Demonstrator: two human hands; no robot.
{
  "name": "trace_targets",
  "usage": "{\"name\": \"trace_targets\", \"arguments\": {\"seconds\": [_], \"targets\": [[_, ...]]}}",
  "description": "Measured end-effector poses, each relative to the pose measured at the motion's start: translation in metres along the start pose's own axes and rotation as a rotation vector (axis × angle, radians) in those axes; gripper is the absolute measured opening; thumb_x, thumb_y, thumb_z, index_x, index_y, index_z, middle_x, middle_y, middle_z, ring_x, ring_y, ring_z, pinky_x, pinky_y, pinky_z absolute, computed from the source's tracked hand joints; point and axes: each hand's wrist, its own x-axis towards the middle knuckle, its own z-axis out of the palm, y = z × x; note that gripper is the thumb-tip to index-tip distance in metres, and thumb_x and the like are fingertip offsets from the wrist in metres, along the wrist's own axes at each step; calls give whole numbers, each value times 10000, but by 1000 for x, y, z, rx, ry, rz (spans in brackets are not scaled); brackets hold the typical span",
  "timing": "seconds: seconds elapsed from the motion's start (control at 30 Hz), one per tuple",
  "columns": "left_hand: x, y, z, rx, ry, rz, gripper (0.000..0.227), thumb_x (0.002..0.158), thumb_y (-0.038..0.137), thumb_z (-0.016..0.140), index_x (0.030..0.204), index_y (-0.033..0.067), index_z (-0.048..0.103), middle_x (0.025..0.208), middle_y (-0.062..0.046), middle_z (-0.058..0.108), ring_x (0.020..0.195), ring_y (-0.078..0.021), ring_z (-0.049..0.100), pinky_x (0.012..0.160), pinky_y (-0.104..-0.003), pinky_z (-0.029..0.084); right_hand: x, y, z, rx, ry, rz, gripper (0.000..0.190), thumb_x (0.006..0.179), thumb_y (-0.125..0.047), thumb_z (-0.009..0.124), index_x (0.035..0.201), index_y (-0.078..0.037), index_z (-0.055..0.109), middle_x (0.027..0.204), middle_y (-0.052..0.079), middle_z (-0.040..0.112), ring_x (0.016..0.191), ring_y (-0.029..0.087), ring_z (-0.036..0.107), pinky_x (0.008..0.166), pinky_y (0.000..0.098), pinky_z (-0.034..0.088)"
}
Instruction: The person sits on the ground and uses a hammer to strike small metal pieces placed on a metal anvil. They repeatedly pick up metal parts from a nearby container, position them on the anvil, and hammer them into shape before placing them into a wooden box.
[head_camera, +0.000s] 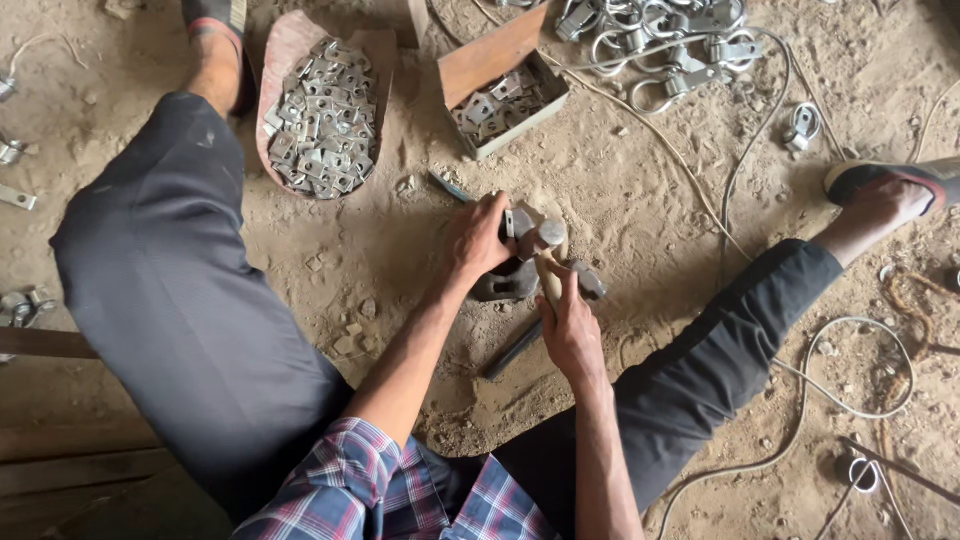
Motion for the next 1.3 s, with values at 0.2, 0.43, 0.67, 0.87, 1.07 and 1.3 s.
{"name": "trace_targets", "arguments": {"seconds": [0.2, 0.43, 0.67, 0.87, 1.07, 1.3], "targets": [[3, 15, -24, -20, 29, 58, 654, 705, 248, 945, 1223, 87, 579, 1103, -96, 707, 911, -234, 673, 757, -387, 578, 2, 5, -1, 62, 21, -59, 520, 1019, -183, 580, 1488, -143, 360, 1076, 264, 722, 925, 452, 723, 735, 556, 564], [3, 24, -46, 235, 8, -66, 732, 670, 123, 895, 1308, 70, 541, 1213, -124, 659, 1068, -291, 639, 924, -497, 520, 3, 9, -2, 90, 13, 0, 486, 1022, -183, 564, 1471, -142, 383, 1061, 260, 729, 921, 464, 712, 694, 558, 561], [31, -26, 62, 129, -26, -141, 841, 761, -201, 681, 1515, 84, 443, 1590, -233, 383, 1349, -420, 491, 964, -450, 554, 7, 18, 5, 95, 17, -51, 490, 1008, -117, 542, 1448, -89, 329, 1193, 277, 694, 926, 419, 753, 711, 526, 629], [31, -25, 78, 30, -48, -43, 900, 597, -124, 855, 1406, 83, 518, 1577, -196, 329, 1423, -373, 429, 1157, -559, 359, 7, 22, 7, 87, 67, -144, 493, 997, -97, 535, 1435, -50, 314, 1290, 310, 645, 939, 420, 749, 726, 516, 638], [13, -1, 1, 145, -134, 29, 705, 814, 7, 832, 1460, 122, 576, 1481, -97, 568, 1198, -271, 609, 1054, -446, 468, 5, 21, 5, 143, 36, -67, 469, 1025, -116, 522, 1446, -52, 325, 1177, 295, 704, 912, 400, 767, 690, 499, 635], [5, 8, -19, -47, 7, 114, 616, 750, 225, 912, 1306, 128, 664, 1280, -54, 681, 1189, -240, 625, 1066, -419, 469, 3, 14, -3, 101, -31, 99, 499, 1050, -145, 501, 1512, -90, 321, 975, 294, 735, 760, 418, 728, 651, 527, 561]]}}
